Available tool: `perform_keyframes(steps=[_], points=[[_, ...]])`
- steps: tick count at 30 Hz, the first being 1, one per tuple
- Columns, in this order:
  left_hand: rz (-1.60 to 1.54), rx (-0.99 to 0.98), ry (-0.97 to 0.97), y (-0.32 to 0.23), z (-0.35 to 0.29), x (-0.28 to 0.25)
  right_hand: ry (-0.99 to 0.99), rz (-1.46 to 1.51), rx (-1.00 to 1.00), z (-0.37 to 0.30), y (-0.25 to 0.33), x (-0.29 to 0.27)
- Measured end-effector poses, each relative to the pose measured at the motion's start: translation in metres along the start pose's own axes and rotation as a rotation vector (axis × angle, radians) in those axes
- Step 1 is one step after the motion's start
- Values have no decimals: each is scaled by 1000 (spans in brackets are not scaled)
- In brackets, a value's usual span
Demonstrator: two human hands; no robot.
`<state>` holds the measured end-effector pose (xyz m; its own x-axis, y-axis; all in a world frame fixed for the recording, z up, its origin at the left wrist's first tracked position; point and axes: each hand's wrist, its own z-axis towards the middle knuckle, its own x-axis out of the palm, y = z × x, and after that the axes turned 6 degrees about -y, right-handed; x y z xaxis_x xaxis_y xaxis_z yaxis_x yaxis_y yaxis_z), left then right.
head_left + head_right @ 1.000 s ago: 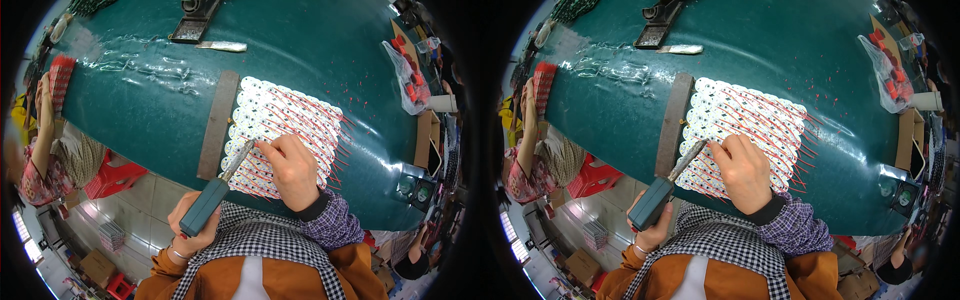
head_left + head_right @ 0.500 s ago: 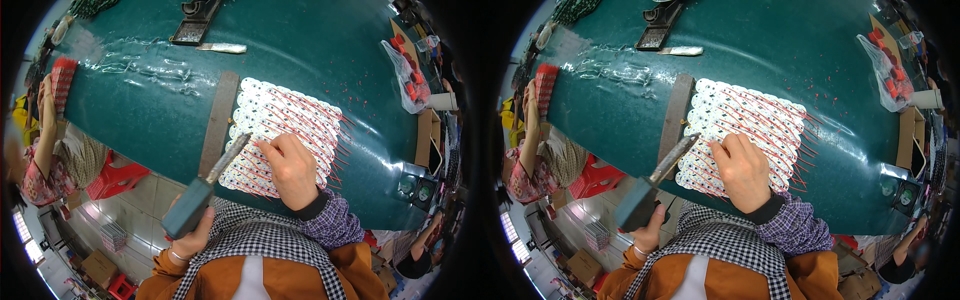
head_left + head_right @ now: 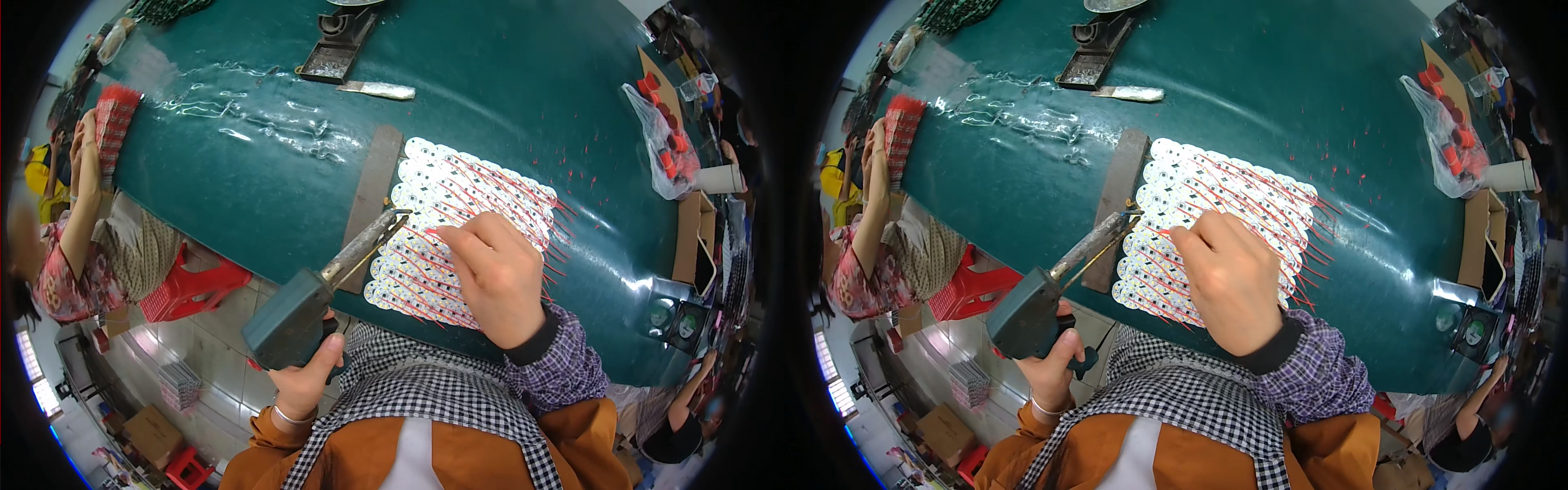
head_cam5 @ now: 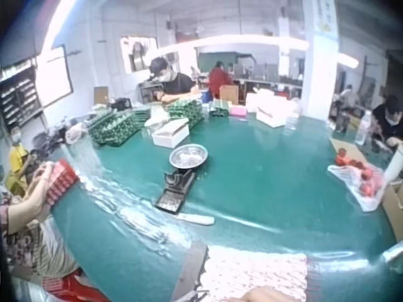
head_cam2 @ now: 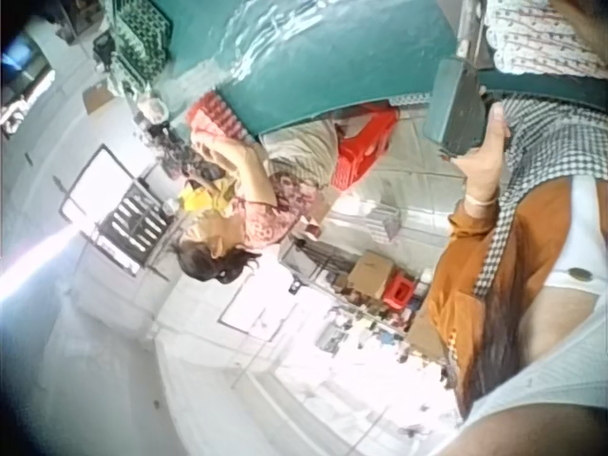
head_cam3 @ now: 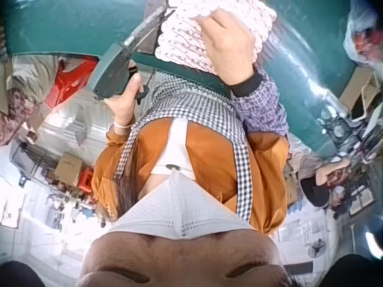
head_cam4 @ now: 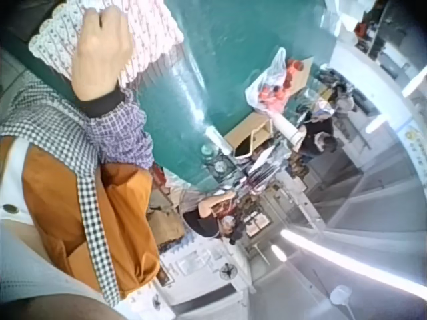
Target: The person uses a handheld heated tool to cut wires on an array of circuit boards, sets the finished board aside, places a new board on the table, and attaches red wires to it using the tool.
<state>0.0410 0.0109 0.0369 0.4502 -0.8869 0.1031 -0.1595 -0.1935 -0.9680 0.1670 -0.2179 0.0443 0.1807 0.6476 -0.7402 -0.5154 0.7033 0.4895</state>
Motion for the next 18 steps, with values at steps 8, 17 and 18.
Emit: perform_keyframes(steps=[8,17,18], points=[[414,151,9,8,1,-2,-23,33,89,-16,-10,39],[539,293,124,9,13,6,-31,10,99,-16,-10,42],[541,290,124,9,14,6,-36,8,92,-16,-10,42]])
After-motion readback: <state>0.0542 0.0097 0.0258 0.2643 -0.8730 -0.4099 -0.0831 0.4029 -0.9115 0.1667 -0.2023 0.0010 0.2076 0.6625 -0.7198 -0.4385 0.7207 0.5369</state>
